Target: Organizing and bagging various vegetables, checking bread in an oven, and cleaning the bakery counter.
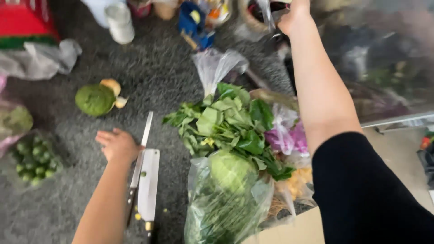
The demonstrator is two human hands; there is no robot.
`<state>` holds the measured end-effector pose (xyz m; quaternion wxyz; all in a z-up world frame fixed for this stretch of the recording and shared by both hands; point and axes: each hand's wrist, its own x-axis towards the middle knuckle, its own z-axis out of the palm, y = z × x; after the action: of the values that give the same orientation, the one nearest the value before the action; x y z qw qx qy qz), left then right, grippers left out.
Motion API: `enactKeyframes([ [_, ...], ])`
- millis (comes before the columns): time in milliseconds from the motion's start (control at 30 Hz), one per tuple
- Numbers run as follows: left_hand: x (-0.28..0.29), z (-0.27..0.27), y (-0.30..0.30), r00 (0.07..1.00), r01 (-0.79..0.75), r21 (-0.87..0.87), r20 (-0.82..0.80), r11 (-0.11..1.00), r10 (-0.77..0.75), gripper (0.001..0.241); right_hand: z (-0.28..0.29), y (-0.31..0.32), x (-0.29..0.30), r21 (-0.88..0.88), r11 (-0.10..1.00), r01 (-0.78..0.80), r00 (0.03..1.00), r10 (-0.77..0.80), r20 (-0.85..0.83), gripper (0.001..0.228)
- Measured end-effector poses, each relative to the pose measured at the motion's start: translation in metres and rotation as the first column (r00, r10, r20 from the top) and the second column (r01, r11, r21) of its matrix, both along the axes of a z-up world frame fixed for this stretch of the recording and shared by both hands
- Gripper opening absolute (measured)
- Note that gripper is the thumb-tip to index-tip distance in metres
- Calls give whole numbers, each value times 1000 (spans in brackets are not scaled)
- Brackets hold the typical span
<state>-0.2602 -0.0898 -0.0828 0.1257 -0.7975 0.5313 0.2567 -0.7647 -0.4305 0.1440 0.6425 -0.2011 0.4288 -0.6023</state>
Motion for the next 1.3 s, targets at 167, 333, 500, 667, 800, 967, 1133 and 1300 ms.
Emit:
enactKeyframes([
  [167, -9, 42, -13, 1000, 22, 84, 9, 996, -23, 126, -57, 81, 80, 90, 963, -254, 468, 203, -860, 32],
  [333, -11, 52, -18, 998, 50, 131, 19, 990, -53, 122, -125, 111, 108, 607, 730, -313, -76, 618, -782, 48],
  [500, -10, 49, -18, 995, 92, 86, 40, 992, -95, 119, -141, 113, 121, 575, 753, -319, -256, 516, -817, 54],
  [667, -12, 62, -19, 998, 62, 103, 20, 993, -64, 112, -103, 96, 105, 432, 830, -353, 251, 528, -811, 43],
  [800, -16, 65, -23, 997, 72, 140, 28, 988, -76, 102, -79, 84, 77, 241, 912, -333, 704, 410, -579, 41],
  [967, -11, 53, -20, 996, 72, 94, 36, 993, -76, 106, -86, 66, 64, 193, 951, -243, 871, 301, -389, 42],
  [1133, -10, 49, -22, 997, 69, 92, 36, 993, -72, 104, -60, 80, 96, 165, 964, -206, 918, 249, -309, 36],
  [1300, -4, 50, -21, 1000, 15, -25, 25, 1000, -15, 124, 3, 130, 183, -14, 876, -483, 694, 373, -616, 34],
])
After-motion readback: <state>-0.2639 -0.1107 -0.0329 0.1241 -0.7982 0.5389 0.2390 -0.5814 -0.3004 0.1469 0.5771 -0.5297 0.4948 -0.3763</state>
